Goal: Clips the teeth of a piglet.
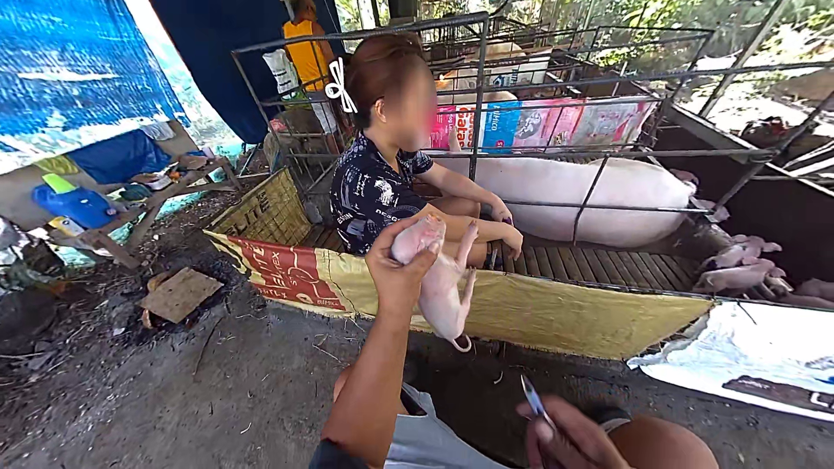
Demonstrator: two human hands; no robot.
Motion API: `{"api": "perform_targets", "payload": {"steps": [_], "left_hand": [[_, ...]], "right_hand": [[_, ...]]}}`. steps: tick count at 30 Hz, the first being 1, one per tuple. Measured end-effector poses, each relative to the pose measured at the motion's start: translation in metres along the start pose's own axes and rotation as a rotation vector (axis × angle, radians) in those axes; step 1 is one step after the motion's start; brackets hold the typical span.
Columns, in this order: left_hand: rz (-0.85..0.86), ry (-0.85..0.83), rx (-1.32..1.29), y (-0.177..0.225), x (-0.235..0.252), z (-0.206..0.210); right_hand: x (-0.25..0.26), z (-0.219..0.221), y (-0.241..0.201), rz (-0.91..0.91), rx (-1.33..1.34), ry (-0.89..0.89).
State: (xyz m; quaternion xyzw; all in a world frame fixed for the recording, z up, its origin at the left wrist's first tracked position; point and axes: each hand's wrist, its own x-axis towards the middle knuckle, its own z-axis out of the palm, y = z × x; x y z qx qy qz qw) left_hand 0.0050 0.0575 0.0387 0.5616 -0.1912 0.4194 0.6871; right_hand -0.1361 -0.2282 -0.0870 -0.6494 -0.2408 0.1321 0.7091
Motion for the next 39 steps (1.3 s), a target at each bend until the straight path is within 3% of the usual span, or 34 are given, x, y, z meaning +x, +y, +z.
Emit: {"api": "perform_targets", "payload": {"steps": [5,10,17,39], "left_hand": [[0.003,0.1,-0.044,0.003,-0.011,0.012],[-0.07,0.213,-0.105,0.016,-0.022,0.025],[-0.099,0.206,-0.22,0.022,-0.034,0.028],[-0.129,0.2,-0.337,0.026,-0.042,0.035]], "right_hand": [[0.102,0.029,-0.086,-0.248,-0.035,0.069],[0.145,0.047,-0.126,-0.173,-0.011,0.005],[0.151,0.048,-0.139,-0.078,-0.125,-0.033],[0.144,0.045,-0.14,-0.11,-0.247,-0.009]]}}
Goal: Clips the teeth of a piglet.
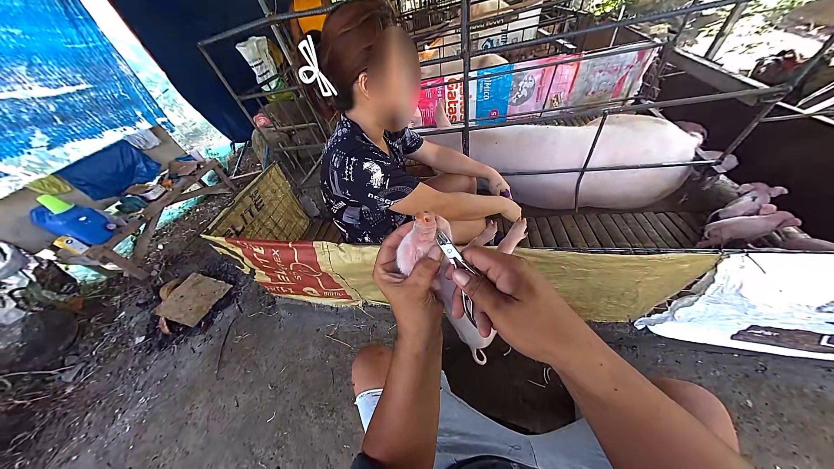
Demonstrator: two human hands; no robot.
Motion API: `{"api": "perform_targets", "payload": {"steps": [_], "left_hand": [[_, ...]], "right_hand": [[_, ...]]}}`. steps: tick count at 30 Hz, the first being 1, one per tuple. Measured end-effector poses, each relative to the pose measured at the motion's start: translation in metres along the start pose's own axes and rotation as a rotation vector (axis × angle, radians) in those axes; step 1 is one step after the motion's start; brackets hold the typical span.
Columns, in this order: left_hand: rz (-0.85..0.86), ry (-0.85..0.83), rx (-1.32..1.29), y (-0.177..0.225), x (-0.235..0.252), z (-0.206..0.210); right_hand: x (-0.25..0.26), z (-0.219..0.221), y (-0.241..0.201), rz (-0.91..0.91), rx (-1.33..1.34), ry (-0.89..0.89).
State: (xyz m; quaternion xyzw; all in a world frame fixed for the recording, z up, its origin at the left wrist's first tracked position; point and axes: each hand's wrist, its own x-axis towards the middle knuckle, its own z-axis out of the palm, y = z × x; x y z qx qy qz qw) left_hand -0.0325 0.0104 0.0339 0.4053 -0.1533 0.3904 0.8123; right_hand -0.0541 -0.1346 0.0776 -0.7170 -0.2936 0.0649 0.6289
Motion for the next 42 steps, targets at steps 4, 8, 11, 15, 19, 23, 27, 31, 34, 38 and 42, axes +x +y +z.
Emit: {"api": "perform_targets", "payload": {"steps": [4,8,11,15,19,23,27,31,34,38,42], "left_hand": [[-0.007,0.002,-0.003,0.002,-0.002,0.002],[-0.031,0.029,0.005,0.004,-0.003,0.007],[-0.043,0.04,0.0,0.004,-0.003,0.009],[-0.045,0.044,-0.005,0.004,-0.003,0.008],[-0.047,0.037,-0.013,0.005,-0.004,0.009],[-0.049,0.034,-0.019,0.006,-0.005,0.009],[-0.05,0.039,-0.022,0.005,-0.005,0.009],[-0.05,0.021,-0.025,0.003,-0.006,0.008],[-0.057,0.004,0.021,-0.002,-0.006,0.007],[-0.076,-0.021,0.12,-0.019,-0.005,0.001],[-0.07,-0.007,0.152,-0.034,-0.004,-0.002]], "right_hand": [[-0.001,0.003,0.002,-0.019,0.02,0.014],[-0.002,0.007,0.006,-0.052,0.055,0.043],[-0.001,0.01,0.009,-0.074,0.061,0.056],[-0.002,0.009,0.006,-0.054,0.054,0.043],[-0.003,0.007,0.006,-0.054,0.053,0.024],[-0.004,0.007,0.008,-0.068,0.041,0.022],[-0.004,0.008,0.01,-0.084,0.006,0.042],[-0.005,0.01,0.011,-0.109,-0.074,0.074],[-0.004,0.009,0.015,-0.108,-0.107,0.105],[0.002,0.003,0.026,-0.043,0.008,0.124],[0.001,-0.001,0.027,0.013,0.089,0.106]]}}
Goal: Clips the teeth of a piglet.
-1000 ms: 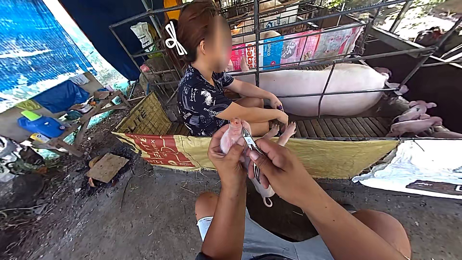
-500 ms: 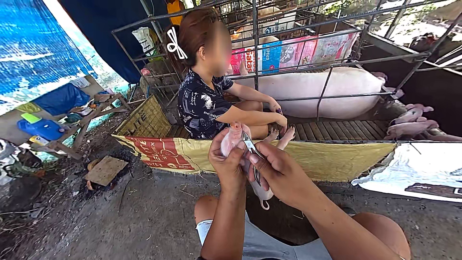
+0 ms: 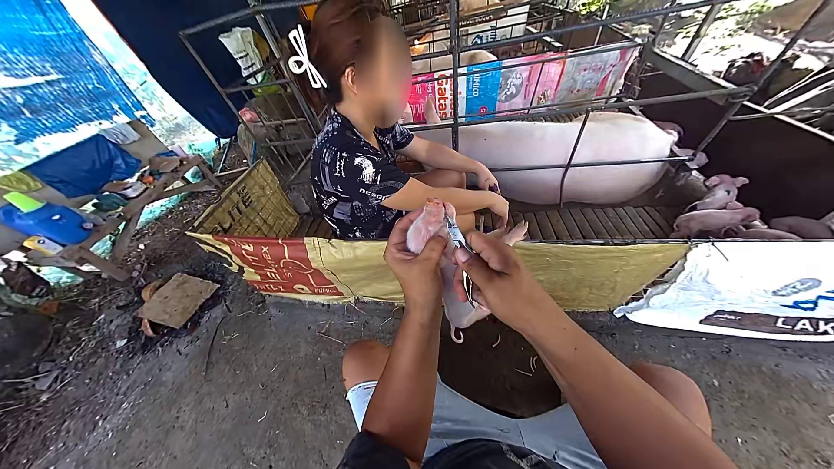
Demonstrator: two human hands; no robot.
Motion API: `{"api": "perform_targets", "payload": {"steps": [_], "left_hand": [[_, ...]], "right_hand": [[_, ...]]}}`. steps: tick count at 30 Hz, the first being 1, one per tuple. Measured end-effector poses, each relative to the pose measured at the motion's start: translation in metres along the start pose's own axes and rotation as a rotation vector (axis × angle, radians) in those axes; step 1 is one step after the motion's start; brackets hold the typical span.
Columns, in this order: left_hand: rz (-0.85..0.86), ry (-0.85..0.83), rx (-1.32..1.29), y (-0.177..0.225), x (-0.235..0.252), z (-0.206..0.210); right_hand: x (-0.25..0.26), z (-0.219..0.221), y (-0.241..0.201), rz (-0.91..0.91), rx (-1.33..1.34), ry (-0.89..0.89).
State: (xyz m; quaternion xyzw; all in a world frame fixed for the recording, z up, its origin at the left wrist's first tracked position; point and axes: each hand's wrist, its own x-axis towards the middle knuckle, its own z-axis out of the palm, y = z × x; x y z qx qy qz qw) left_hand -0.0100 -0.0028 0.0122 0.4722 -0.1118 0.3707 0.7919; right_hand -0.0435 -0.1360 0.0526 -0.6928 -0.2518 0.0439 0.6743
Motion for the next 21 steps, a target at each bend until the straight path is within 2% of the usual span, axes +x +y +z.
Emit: {"api": "perform_targets", "payload": {"steps": [8,21], "left_hand": [[0.105,0.014,0.036,-0.01,0.003,0.001],[0.107,0.007,0.01,-0.005,0.001,-0.005]], "right_hand": [[0.002,-0.015,-0.015,0.137,0.014,-0.028],[0.005,-0.015,-0.024,0.214,-0.04,-0.106]]}}
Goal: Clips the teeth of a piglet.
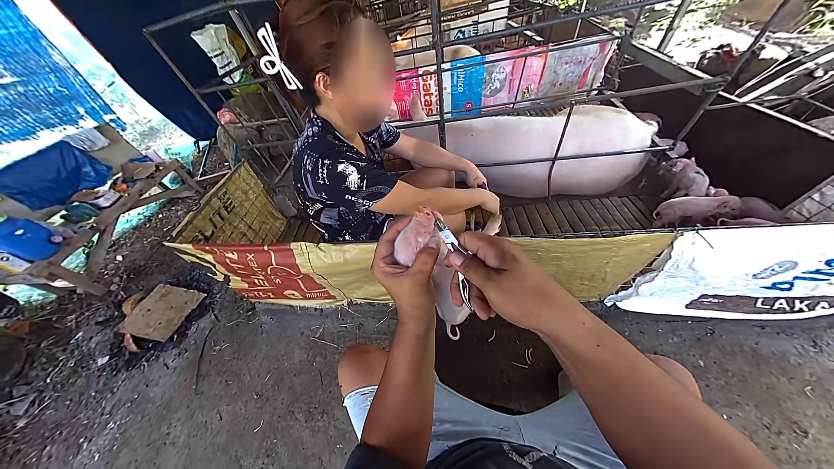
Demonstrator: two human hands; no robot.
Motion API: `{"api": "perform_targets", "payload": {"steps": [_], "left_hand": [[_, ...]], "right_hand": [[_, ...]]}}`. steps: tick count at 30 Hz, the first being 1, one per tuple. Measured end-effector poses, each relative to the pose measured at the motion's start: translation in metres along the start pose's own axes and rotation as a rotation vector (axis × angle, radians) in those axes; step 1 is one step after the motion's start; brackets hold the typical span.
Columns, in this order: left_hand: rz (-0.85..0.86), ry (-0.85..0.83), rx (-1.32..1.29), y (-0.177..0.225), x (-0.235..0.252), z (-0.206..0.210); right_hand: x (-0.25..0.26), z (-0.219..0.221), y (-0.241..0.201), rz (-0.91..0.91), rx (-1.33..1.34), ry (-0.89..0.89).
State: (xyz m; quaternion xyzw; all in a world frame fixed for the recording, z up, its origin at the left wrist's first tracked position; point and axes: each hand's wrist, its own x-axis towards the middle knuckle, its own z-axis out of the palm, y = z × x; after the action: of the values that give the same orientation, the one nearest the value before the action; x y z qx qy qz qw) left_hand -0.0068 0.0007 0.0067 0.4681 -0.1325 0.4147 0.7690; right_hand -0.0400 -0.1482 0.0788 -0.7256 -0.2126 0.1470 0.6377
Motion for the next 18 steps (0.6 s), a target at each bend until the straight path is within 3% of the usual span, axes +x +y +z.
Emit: {"api": "perform_targets", "payload": {"steps": [9,14,18], "left_hand": [[-0.01,-0.006,-0.018,0.008,0.0,-0.002],[-0.011,-0.006,-0.034,0.01,0.0,-0.002],[0.006,-0.009,-0.061,0.011,-0.001,-0.001]], "right_hand": [[-0.004,-0.003,-0.001,-0.016,0.024,0.042],[-0.011,0.004,-0.012,0.004,-0.078,-0.02],[-0.01,0.003,-0.014,0.036,-0.001,-0.033]]}}
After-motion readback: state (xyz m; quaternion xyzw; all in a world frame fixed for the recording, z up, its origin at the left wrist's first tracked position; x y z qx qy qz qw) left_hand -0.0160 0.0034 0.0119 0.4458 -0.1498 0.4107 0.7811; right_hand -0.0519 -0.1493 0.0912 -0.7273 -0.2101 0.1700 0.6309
